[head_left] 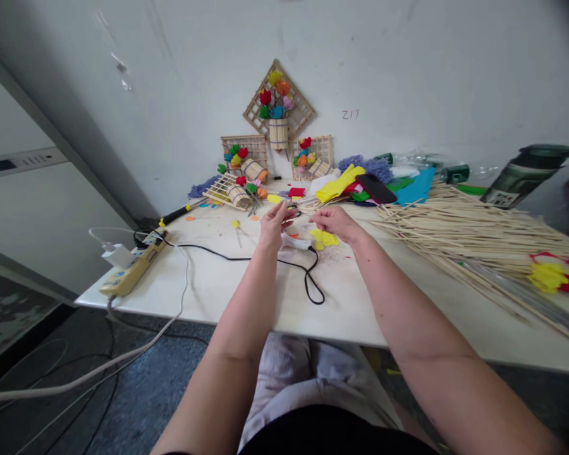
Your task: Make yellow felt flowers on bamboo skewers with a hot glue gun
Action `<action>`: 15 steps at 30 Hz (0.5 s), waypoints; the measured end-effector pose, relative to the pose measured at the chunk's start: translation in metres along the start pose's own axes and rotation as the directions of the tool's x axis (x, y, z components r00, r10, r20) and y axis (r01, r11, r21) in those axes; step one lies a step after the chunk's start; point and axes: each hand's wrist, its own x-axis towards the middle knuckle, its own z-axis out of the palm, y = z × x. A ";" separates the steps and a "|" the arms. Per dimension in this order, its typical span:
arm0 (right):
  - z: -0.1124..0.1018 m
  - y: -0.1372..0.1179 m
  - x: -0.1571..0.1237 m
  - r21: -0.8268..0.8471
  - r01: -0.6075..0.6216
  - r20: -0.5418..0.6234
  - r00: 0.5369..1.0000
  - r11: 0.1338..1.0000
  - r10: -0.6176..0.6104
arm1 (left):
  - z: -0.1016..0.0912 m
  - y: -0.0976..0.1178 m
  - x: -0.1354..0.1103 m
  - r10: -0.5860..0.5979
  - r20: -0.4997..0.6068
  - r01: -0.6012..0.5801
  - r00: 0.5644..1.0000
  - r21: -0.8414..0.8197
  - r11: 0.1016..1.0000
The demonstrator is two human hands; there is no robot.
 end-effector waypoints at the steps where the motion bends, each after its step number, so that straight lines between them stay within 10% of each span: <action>1: 0.001 0.001 0.000 0.026 -0.015 0.012 1.000 1.000 0.015 | 0.002 -0.001 -0.002 0.005 0.027 -0.006 1.000 0.027 1.000; 15: 0.010 -0.003 -0.001 0.292 -0.163 0.102 0.985 0.942 0.138 | 0.011 -0.005 -0.002 0.142 -0.090 -0.148 0.986 -0.070 0.986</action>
